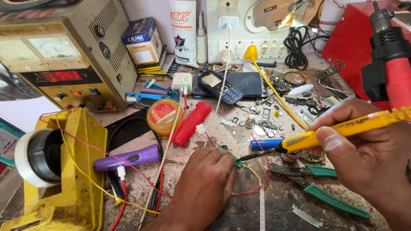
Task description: The person holds a small green circuit board and uses a soldering iron to solder wires to it. The person then picks up a blue cylindrical battery and solders wires to its terminals.
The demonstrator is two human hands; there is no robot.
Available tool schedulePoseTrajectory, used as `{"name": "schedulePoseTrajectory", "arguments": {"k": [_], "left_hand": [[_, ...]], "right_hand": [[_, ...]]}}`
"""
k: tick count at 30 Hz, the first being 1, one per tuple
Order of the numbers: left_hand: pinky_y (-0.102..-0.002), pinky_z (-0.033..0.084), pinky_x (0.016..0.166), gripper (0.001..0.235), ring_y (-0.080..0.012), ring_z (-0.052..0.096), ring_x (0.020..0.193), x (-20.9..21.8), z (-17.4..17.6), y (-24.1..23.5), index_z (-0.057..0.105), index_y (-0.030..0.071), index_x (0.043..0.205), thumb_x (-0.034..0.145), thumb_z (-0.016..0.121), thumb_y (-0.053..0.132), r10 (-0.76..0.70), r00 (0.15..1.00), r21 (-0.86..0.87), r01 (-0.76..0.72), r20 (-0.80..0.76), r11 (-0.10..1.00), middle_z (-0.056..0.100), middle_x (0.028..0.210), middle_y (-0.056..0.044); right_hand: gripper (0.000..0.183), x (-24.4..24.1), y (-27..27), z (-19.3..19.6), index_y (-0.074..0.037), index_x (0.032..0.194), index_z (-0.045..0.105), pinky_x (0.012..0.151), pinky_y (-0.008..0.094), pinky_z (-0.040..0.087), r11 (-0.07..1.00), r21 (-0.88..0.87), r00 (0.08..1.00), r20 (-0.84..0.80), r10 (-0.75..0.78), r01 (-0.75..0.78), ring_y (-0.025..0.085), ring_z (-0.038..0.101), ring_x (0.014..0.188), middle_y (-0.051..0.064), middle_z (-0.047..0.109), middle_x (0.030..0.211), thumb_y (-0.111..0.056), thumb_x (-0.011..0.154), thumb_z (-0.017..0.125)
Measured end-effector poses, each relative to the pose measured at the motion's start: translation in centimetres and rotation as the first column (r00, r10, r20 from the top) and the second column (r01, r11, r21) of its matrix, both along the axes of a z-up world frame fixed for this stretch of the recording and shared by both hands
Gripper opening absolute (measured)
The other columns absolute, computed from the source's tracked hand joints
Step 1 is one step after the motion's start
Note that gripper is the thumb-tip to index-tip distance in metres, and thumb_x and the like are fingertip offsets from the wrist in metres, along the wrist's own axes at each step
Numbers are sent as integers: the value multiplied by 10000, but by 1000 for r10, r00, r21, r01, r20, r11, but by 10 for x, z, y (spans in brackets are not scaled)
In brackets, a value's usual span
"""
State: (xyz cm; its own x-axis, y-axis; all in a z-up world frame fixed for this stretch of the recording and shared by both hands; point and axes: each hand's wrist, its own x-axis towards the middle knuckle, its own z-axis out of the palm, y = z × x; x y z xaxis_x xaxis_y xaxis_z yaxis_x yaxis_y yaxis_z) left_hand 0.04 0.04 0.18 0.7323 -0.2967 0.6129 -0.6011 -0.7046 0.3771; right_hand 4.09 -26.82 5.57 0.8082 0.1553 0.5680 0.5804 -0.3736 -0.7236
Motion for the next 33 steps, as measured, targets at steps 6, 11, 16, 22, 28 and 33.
{"name": "schedulePoseTrajectory", "arguments": {"k": [6,11,16,22,28,33], "left_hand": [[-454,484,925,88,-352,650,1019,1,0,0,669,1,893,823,697,46,6,1000,0,-6,16,1000,715,990,-157],[-454,485,912,68,-346,652,1004,0,0,0,666,5,882,833,693,44,-1,1000,3,1,1,1000,715,977,-155],[-451,486,914,62,-348,651,1003,1,-2,0,667,6,880,835,689,43,10,1000,12,-10,6,1000,716,971,-155],[-448,487,917,80,-346,654,1004,2,-1,-1,672,9,893,831,693,54,10,999,3,-10,38,1000,720,973,-151],[-449,491,921,67,-351,652,1001,2,-1,-1,667,6,881,834,691,46,9,1000,2,-9,16,1000,715,962,-154],[-448,495,922,56,-356,651,1005,0,1,0,663,0,868,832,690,33,-2,1000,-16,2,3,1000,714,962,-157]], "right_hand": [[82,-1,-1,3,1,968,668,673,240,588,998,-37,998,31,50,-49,83,702,736,74,723,850,-59,945,616],[87,-10,-2,2,7,972,682,646,228,520,995,-100,1000,6,13,-13,74,640,724,80,669,853,-64,941,643],[90,-9,1,1,-4,963,663,661,196,513,994,-74,990,107,90,-82,45,631,731,44,689,868,-83,927,641],[116,-4,5,5,20,950,655,602,217,564,1000,15,996,87,-10,9,71,683,678,56,715,815,-96,952,641],[125,-3,5,1,27,943,664,595,215,568,1000,-17,995,101,2,-1,80,701,674,67,712,816,-97,954,655],[124,-3,5,0,36,948,661,604,215,569,1000,-5,997,83,9,-9,81,691,678,75,715,809,-88,953,652]]}}
